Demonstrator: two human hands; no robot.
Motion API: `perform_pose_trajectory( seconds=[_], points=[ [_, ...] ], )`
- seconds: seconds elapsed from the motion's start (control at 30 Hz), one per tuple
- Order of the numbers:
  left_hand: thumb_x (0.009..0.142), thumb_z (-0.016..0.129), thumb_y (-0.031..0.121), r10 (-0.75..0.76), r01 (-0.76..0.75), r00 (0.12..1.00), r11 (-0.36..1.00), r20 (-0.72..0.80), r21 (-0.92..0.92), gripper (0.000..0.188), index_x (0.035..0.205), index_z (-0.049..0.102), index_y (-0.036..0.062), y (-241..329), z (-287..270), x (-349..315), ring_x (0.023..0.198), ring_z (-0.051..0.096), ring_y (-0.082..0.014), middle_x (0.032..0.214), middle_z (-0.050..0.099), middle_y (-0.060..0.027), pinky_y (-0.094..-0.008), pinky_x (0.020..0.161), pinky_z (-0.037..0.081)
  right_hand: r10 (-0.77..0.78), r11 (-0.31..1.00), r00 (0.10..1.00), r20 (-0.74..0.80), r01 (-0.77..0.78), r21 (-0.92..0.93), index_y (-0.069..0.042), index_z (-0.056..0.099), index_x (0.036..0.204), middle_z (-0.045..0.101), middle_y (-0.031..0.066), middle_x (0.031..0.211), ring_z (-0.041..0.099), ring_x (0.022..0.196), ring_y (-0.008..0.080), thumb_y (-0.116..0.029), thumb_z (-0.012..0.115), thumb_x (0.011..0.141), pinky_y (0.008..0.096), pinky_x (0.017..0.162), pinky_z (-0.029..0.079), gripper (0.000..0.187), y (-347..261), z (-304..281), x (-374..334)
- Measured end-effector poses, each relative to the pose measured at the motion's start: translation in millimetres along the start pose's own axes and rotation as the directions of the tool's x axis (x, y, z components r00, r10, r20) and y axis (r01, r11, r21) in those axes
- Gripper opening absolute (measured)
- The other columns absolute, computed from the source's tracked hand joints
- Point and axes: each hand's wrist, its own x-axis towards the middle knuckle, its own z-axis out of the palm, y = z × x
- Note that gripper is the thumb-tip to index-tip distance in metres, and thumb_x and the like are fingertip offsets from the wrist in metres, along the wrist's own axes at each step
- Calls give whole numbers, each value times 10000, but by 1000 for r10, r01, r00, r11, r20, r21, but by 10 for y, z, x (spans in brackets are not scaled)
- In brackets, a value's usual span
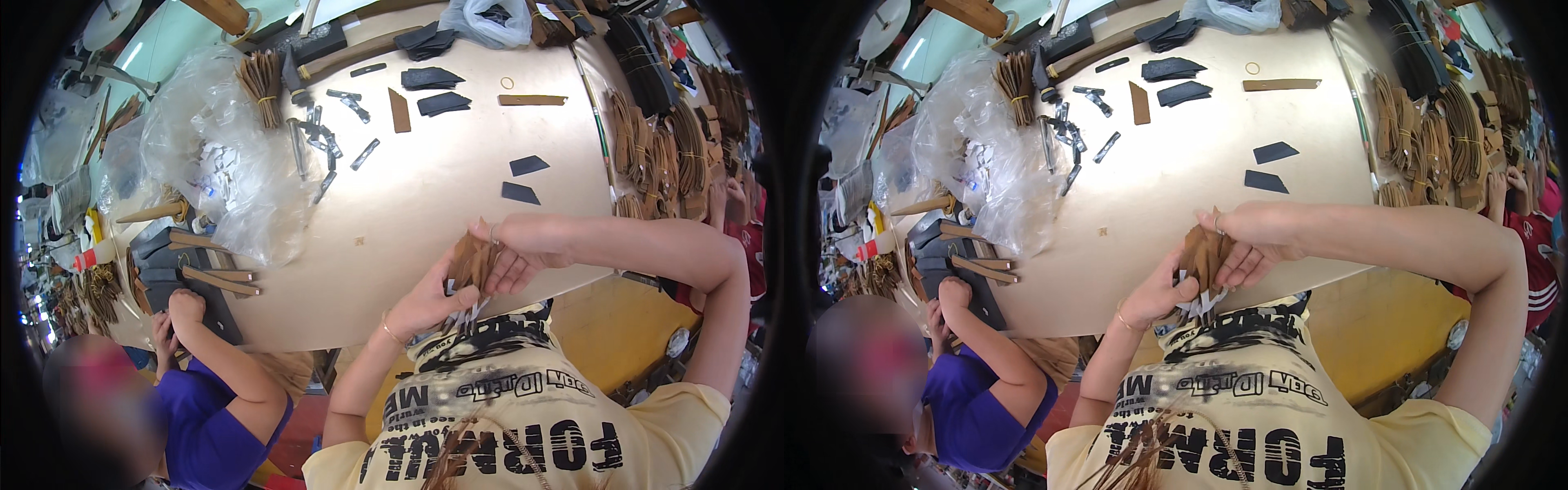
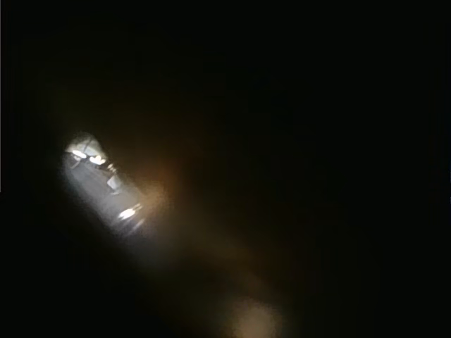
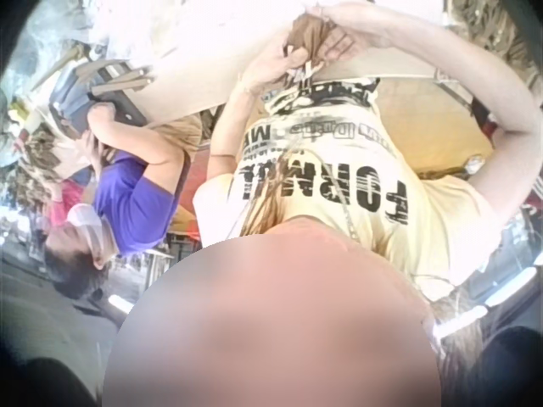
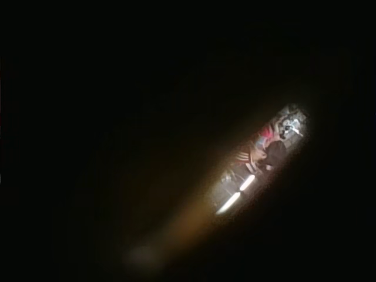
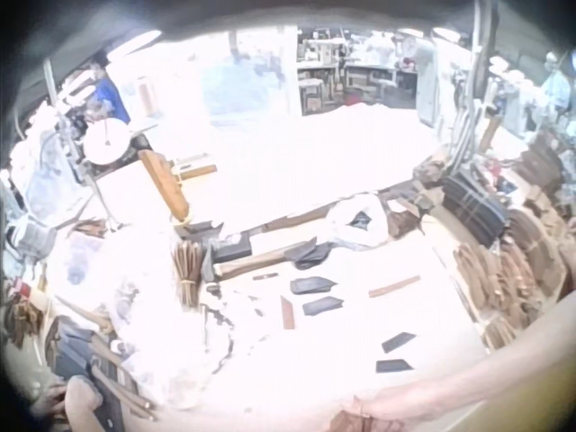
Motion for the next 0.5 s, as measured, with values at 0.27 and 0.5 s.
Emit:
perform_pose_trajectory(
  seconds=[0.27, 0.5],
  points=[
    [908, 554, 588, 192, -54, 971, 752, 140, -657, 885, 1502, 253, 5, 59, -157, 77, 1070, 636, -330, 1285, 561, -264, -401, 897, 526, -675, 694, 710, -202, 517, -501, -13, 623, 1195, 693, 96, 879, 643, 732, 202, -384, 644, 939, 309, 689, 521, 451, -183, 9, -593],
    [851, 564, 648, 180, -190, 980, 692, -89, -696, 930, 1460, 314, -9, 132, -183, 157, 936, 660, -377, 966, 629, -190, -496, 796, 548, -808, -552, -482, 338, 820, -150, -68, 685, 1060, 683, 104, 880, 647, 718, 202, -117, 693, 868, 318, 602, 483, 199, 175, 572, -832]
  ],
)
